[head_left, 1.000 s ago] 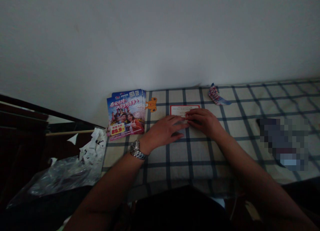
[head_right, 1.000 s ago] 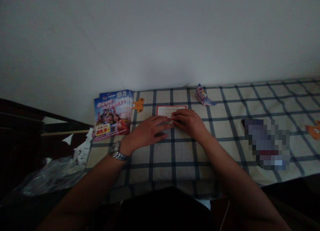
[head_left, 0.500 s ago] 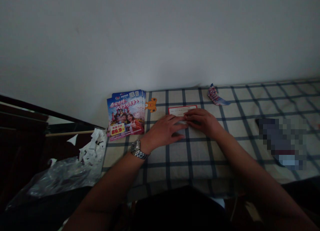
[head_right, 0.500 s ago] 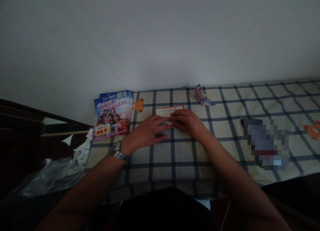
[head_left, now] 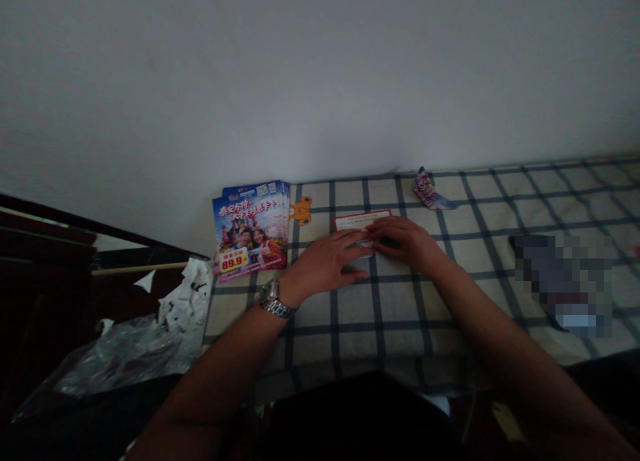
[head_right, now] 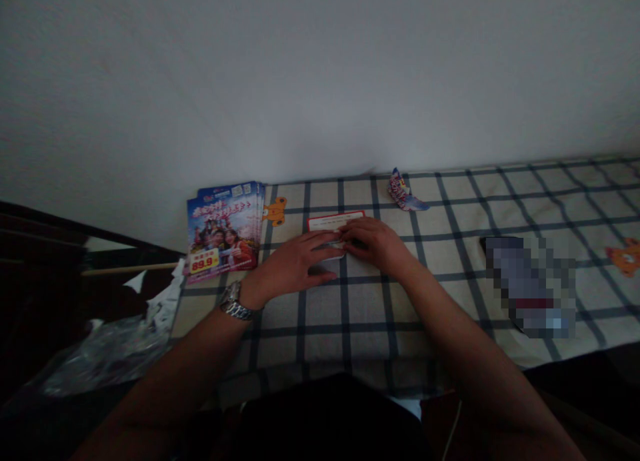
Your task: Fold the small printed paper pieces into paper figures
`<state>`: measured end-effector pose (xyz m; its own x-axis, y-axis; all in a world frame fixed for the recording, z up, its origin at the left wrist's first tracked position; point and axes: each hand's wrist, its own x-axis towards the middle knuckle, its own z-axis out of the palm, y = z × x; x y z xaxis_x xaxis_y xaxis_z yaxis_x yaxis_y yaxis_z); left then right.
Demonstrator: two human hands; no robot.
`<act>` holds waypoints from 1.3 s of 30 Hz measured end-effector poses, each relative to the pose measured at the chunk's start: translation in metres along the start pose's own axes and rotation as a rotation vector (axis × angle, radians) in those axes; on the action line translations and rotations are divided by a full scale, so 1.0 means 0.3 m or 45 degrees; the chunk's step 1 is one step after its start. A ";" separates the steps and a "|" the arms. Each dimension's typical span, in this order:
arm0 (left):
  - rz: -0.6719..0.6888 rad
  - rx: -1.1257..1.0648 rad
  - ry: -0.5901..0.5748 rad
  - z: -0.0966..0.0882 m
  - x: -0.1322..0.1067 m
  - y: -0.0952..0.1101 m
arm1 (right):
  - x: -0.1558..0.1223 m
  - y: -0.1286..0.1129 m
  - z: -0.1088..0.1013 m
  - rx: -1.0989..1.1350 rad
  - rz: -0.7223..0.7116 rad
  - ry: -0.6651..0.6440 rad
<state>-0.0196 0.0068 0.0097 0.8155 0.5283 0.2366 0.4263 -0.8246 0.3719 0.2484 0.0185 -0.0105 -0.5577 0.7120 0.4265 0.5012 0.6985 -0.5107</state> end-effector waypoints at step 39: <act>0.005 0.070 -0.009 0.018 -0.007 0.010 | -0.011 0.010 0.002 -0.080 -0.083 -0.020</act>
<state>-0.0181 0.0022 0.0055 0.8197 0.5240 0.2313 0.4441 -0.8365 0.3211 0.2513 0.0182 -0.0141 -0.6006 0.6642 0.4451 0.5040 0.7467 -0.4341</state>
